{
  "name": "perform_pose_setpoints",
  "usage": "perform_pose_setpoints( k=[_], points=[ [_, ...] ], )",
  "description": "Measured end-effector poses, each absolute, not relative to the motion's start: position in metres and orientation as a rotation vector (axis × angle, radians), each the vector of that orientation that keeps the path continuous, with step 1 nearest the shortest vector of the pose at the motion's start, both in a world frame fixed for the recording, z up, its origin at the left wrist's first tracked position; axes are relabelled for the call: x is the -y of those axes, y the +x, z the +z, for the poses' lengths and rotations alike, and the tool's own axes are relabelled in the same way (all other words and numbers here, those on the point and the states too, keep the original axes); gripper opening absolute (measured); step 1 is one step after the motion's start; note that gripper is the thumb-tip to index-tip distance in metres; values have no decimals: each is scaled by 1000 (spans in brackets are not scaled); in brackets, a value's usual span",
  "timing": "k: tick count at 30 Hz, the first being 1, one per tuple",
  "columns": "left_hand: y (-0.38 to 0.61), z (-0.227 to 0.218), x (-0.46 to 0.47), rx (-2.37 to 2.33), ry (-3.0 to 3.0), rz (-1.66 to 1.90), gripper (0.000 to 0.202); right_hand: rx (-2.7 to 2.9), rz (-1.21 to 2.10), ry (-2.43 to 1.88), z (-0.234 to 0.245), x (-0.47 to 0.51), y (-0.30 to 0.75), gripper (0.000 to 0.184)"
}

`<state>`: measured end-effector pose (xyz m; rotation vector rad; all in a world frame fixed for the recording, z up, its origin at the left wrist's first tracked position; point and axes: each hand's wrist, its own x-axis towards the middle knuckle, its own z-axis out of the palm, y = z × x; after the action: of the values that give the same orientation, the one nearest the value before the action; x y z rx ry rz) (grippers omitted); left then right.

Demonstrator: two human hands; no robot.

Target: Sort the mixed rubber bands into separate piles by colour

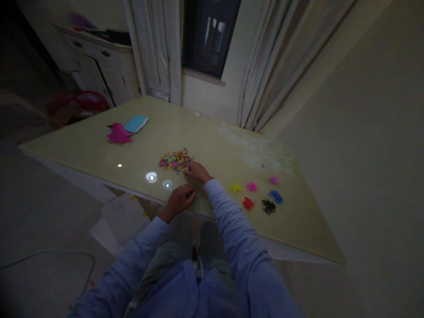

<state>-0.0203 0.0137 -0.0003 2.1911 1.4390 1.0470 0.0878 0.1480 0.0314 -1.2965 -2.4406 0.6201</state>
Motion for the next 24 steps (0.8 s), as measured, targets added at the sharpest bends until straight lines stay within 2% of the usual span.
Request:
perform_pose_setpoints(
  k=[17,24],
  points=[
    [-12,1,-13,-1604,2257,959,14,2509,462,-1300,32,-152,70,17],
    [-11,1,-12,-1646,2266,962,15,2472,430,-1293,31,-143,74,21]
  ],
)
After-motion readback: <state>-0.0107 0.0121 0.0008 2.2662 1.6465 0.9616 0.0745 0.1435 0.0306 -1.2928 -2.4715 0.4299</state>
